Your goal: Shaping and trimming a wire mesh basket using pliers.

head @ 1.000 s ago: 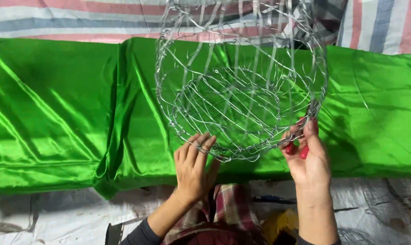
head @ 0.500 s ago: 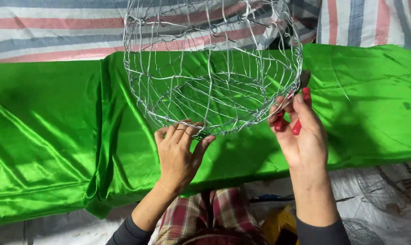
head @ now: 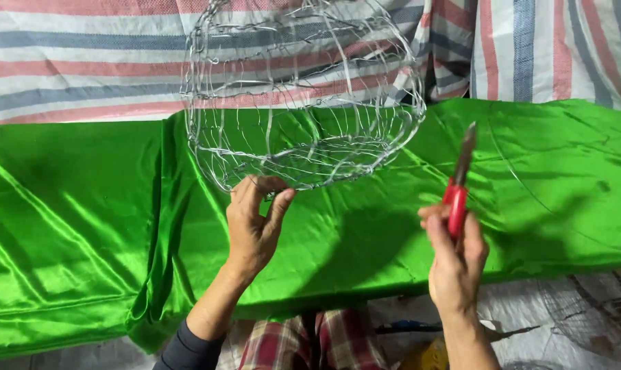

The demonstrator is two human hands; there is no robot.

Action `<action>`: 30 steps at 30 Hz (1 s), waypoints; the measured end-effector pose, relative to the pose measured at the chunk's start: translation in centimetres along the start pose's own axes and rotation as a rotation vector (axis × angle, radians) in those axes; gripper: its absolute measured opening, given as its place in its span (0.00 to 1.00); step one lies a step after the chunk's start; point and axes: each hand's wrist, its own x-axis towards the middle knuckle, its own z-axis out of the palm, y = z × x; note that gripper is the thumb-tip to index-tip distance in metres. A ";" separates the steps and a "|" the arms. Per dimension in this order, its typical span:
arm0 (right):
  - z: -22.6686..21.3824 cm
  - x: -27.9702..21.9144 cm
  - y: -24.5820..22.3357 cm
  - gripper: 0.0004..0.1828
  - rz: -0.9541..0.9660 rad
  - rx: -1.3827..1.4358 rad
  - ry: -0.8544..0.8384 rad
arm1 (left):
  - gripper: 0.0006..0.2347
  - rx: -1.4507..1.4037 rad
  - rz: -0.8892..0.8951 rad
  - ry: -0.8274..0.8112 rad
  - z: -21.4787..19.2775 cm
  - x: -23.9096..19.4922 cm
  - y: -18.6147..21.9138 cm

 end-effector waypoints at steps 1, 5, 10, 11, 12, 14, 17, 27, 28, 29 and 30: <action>0.0 -0.5 -0.5 0.05 -0.002 0.000 0.002 | 0.07 -0.001 0.002 0.000 -0.1 0.2 -0.2; 0.3 -1.8 -0.7 0.11 -0.109 -0.336 -0.199 | 0.06 -0.065 -0.022 -0.012 0.0 0.5 -0.7; 2.1 -1.8 -2.3 0.13 -0.375 -0.648 -0.292 | 0.06 -0.079 -0.007 -0.018 0.3 0.5 -0.5; 2.3 -1.7 -2.5 0.13 -0.388 -0.689 -0.299 | 0.06 -0.077 0.005 -0.015 0.3 0.5 -0.5; 2.5 -1.6 -2.7 0.14 -0.402 -0.730 -0.308 | 0.06 -0.073 0.015 -0.010 0.3 0.4 -0.4; 2.5 -1.6 -2.9 0.15 -0.400 -0.739 -0.319 | 0.06 -0.057 0.021 -0.007 0.5 0.2 -0.5; 2.2 -1.9 -3.0 0.16 -0.371 -0.741 -0.340 | 0.06 -0.039 0.028 -0.002 0.7 -0.1 -0.6; 2.5 -3.2 -4.0 0.11 -0.203 -0.552 -0.388 | 0.06 0.025 0.053 0.007 1.8 -1.6 -1.1; 2.5 -3.4 -4.0 0.11 -0.201 -0.552 -0.389 | 0.06 0.025 0.051 0.006 1.8 -1.8 -1.1; 2.5 -3.6 -4.1 0.12 -0.191 -0.556 -0.381 | 0.07 0.025 0.055 0.007 1.9 -2.0 -1.2; 2.5 -3.8 -4.1 0.13 -0.181 -0.560 -0.372 | 0.07 0.024 0.060 0.007 2.1 -2.2 -1.3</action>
